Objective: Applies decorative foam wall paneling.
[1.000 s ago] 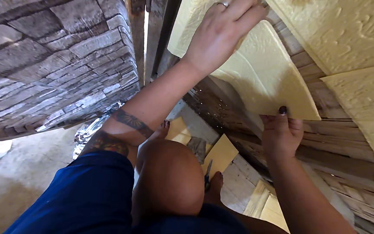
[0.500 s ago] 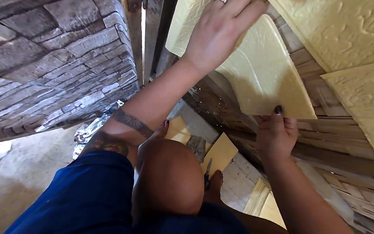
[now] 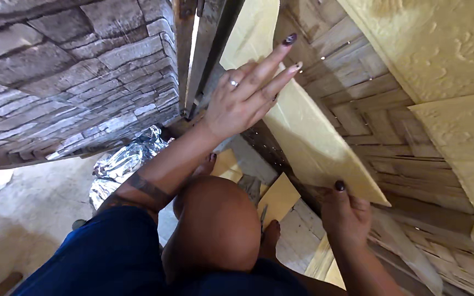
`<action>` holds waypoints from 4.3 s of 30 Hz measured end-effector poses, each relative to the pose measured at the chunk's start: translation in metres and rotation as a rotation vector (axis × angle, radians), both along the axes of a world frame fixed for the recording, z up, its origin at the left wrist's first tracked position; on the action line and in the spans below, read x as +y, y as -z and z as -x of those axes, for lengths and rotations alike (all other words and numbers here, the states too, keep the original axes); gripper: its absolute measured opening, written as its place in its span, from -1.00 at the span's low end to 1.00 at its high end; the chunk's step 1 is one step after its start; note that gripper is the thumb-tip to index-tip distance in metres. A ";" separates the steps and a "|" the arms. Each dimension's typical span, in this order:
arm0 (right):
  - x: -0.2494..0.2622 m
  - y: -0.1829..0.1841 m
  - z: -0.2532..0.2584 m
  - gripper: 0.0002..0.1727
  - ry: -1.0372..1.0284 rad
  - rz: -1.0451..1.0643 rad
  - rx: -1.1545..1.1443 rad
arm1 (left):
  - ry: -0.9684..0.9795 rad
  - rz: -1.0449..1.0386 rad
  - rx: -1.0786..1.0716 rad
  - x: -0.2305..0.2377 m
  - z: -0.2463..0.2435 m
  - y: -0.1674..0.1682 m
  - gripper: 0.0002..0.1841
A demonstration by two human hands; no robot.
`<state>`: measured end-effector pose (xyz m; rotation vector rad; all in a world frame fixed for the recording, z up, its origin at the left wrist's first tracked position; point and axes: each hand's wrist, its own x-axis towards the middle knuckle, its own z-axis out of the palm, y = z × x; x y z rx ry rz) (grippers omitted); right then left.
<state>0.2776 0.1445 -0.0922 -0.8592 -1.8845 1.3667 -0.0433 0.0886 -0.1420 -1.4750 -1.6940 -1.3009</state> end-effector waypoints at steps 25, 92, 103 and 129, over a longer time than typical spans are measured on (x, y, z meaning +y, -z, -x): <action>-0.061 -0.033 0.018 -0.79 0.040 0.123 0.019 | 0.498 -0.322 -2.225 0.015 0.020 0.051 -0.75; -0.047 -0.011 0.000 -0.82 -0.015 -0.019 -0.068 | 0.483 -0.334 -2.074 0.034 0.009 0.080 -0.69; -0.048 -0.008 0.002 -0.81 -0.008 0.004 -0.052 | 0.476 -0.322 -2.058 0.026 0.011 0.069 -0.72; -0.043 -0.008 0.003 -0.81 -0.027 -0.007 -0.056 | 0.493 -0.314 -2.072 0.029 0.015 0.066 -0.72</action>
